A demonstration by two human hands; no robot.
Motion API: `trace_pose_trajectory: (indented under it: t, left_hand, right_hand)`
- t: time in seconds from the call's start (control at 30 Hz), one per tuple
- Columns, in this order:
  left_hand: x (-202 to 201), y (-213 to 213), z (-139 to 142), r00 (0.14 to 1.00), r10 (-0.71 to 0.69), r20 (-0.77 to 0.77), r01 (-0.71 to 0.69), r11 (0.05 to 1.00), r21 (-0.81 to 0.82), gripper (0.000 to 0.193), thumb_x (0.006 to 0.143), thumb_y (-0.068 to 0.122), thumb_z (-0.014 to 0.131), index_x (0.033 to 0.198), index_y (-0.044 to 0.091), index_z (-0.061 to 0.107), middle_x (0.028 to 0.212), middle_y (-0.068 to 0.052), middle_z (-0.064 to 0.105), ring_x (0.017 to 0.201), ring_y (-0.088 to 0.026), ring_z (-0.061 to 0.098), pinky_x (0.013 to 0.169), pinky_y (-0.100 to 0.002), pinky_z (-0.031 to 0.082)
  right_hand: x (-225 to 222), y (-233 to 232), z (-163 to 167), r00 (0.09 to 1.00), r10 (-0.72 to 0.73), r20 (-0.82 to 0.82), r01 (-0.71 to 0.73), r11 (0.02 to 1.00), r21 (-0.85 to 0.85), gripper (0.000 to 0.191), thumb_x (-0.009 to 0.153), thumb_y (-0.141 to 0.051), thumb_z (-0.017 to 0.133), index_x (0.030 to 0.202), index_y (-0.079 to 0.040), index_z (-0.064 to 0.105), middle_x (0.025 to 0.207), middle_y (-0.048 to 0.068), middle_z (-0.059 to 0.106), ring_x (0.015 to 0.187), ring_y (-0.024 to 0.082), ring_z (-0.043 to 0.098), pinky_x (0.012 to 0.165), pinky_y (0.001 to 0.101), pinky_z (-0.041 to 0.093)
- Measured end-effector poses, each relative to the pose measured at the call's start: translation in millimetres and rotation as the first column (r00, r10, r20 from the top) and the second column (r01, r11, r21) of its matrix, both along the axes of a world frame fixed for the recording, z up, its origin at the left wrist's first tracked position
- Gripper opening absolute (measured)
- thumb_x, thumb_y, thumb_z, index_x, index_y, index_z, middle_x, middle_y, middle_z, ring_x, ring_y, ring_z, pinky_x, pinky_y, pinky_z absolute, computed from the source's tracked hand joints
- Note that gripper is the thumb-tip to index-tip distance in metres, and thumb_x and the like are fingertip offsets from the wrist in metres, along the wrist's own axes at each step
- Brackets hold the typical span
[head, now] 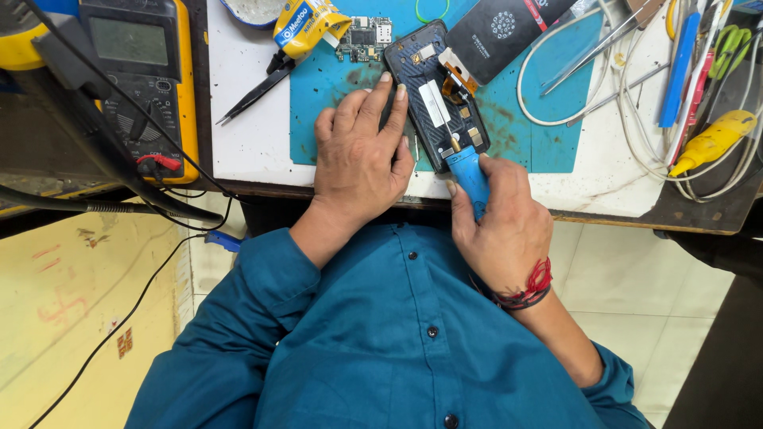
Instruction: The person cleans the interior of a disassembled smartphone with a yellow cloth, then uses a blue electric screwdriver to remove screws from the phone's frame. The person continues to clean the interior and handles a new battery, placing it into the phone chassis.
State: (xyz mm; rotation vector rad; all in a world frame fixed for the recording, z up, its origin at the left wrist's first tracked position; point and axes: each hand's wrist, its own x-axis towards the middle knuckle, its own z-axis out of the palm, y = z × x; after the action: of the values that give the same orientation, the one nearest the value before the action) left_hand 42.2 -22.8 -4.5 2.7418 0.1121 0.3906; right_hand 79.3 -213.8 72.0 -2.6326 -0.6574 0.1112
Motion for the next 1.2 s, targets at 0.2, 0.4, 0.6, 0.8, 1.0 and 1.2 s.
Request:
trace_pose_trajectory:
  t: [0.2, 0.4, 0.6, 0.8, 1.0, 1.2]
  left_hand:
    - [0.1, -0.3, 0.1, 1.0, 0.004, 0.004, -0.004, 1.0, 0.013, 0.056, 0.093, 0.026, 0.064, 0.143, 0.002, 0.064, 0.152, -0.016, 0.053, 0.135, -0.028, 0.046, 0.11, -0.045, 0.03]
    - [0.3, 0.0, 0.1, 1.0, 0.0, -0.004, 0.0, 1.0, -0.009, 0.056, 0.092, 0.026, 0.064, 0.143, 0.001, 0.064, 0.152, -0.016, 0.053, 0.134, -0.028, 0.046, 0.11, -0.045, 0.031]
    - [0.1, 0.0, -0.1, 1.0, 0.002, 0.003, -0.002, 1.0, 0.001, 0.056, 0.093, 0.026, 0.064, 0.143, 0.002, 0.064, 0.152, -0.016, 0.053, 0.135, -0.029, 0.046, 0.11, -0.045, 0.031]
    - [0.5, -0.4, -0.6, 1.0, 0.005, 0.011, -0.005, 1.0, 0.002, 0.055, 0.093, 0.026, 0.064, 0.142, 0.002, 0.064, 0.152, -0.015, 0.053, 0.135, -0.029, 0.046, 0.11, -0.045, 0.031]
    - [0.0, -0.2, -0.1, 1.0, 0.005, 0.011, -0.005, 1.0, 0.001, 0.055, 0.092, 0.026, 0.065, 0.142, 0.002, 0.064, 0.151, -0.015, 0.053, 0.135, -0.028, 0.046, 0.11, -0.045, 0.031]
    - [0.3, 0.3, -0.3, 1.0, 0.004, 0.012, -0.004, 1.0, 0.002, 0.055, 0.092, 0.026, 0.065, 0.142, 0.002, 0.064, 0.151, -0.015, 0.053, 0.135, -0.028, 0.046, 0.11, -0.044, 0.031]
  right_hand:
    - [-1.6, 0.9, 0.1, 1.0, 0.014, -0.005, -0.014, 1.0, 0.012, 0.041, 0.092, -0.02, 0.078, 0.124, -0.002, 0.06, 0.118, 0.017, 0.068, 0.079, 0.039, 0.07, 0.065, 0.0465, 0.055]
    - [-1.2, 1.1, 0.0, 1.0, 0.014, -0.008, -0.014, 1.0, 0.01, 0.041, 0.092, -0.02, 0.078, 0.124, -0.002, 0.059, 0.119, 0.017, 0.068, 0.079, 0.039, 0.07, 0.066, 0.0465, 0.055]
    - [-1.8, 1.7, 0.2, 0.999, 0.005, -0.032, -0.005, 1.0, 0.01, 0.041, 0.092, -0.02, 0.077, 0.124, -0.002, 0.059, 0.119, 0.018, 0.068, 0.079, 0.039, 0.07, 0.066, 0.0467, 0.055]
    - [-1.4, 2.2, 0.2, 1.0, 0.025, 0.005, -0.025, 1.0, 0.015, 0.042, 0.092, -0.021, 0.077, 0.125, -0.002, 0.059, 0.121, 0.017, 0.068, 0.083, 0.04, 0.071, 0.068, 0.0466, 0.056]
    - [-2.3, 5.2, -0.4, 1.0, 0.03, 0.001, -0.03, 0.999, 0.027, 0.041, 0.093, -0.02, 0.077, 0.125, -0.002, 0.059, 0.12, 0.017, 0.068, 0.083, 0.039, 0.071, 0.068, 0.0462, 0.056]
    - [-1.3, 5.9, 0.4, 0.999, 0.043, 0.007, -0.043, 0.999, 0.025, 0.041, 0.092, -0.02, 0.077, 0.125, -0.002, 0.059, 0.12, 0.017, 0.068, 0.083, 0.039, 0.071, 0.068, 0.0454, 0.056]
